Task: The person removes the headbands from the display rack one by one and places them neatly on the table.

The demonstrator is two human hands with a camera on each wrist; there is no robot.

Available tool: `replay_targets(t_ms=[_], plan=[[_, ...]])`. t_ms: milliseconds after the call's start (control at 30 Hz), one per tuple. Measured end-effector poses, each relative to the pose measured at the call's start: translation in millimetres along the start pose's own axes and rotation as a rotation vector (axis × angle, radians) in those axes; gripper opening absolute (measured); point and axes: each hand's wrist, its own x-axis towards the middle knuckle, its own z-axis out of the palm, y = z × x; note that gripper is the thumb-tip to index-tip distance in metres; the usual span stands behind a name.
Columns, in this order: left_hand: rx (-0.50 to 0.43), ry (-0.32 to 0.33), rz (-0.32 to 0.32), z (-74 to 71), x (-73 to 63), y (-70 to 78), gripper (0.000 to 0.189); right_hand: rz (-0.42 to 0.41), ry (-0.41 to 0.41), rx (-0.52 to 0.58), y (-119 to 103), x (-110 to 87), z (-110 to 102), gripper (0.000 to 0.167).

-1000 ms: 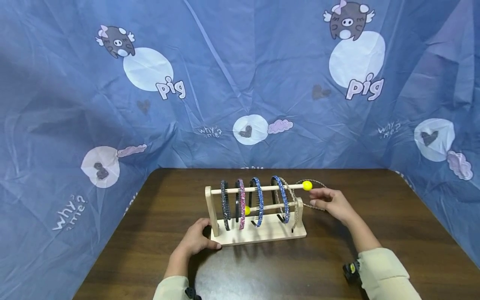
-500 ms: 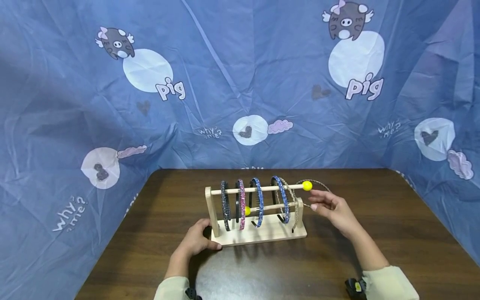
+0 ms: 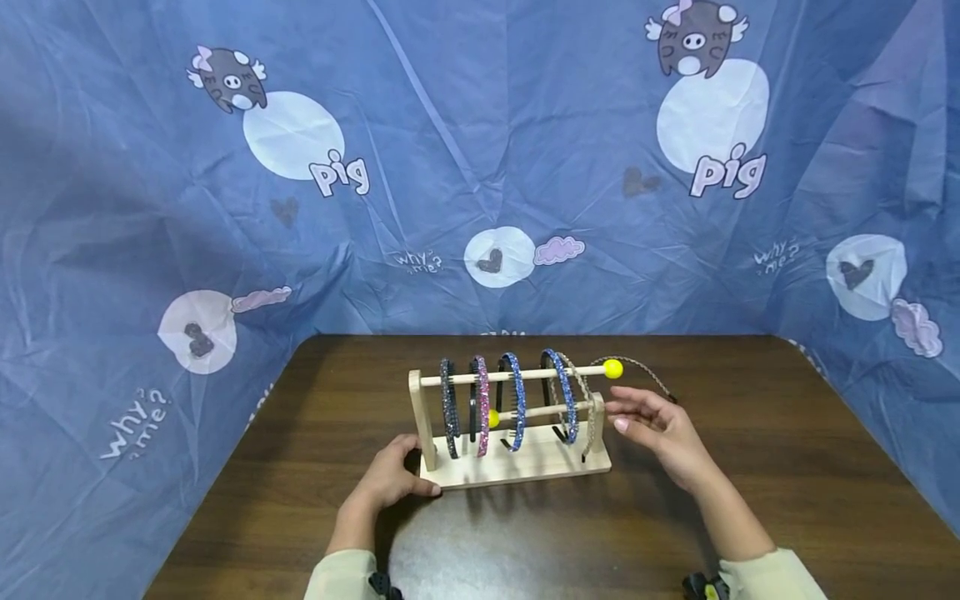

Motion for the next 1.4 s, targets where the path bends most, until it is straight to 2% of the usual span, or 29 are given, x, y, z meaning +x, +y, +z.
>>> replay_targets(t_ms=[467,733,967,1167,1267,1400], plan=[[-0.014,0.001,-0.006,-2.2,1.8,2.4,0.055,-0.031,-0.055,0.069,-1,0.6,15,0.040],[-0.002,0.002,-0.013,-2.6,1.6,1.3,0.054,-0.004,-0.092,0.062,1,1.7,24,0.035],[-0.003,-0.007,-0.022,-2.4,1.5,0.6,0.054,-0.004,-0.053,0.042,4,1.2,28,0.018],[-0.001,-0.012,-0.027,-1.7,0.6,0.7,0.055,-0.011,-0.035,0.030,6,0.2,29,0.016],[-0.003,-0.015,-0.031,-1.2,0.2,1.2,0.055,-0.010,-0.035,0.062,7,0.2,30,0.013],[-0.003,-0.014,-0.031,-1.0,-0.1,2.5,0.055,-0.004,-0.035,0.170,8,0.8,31,0.016]])
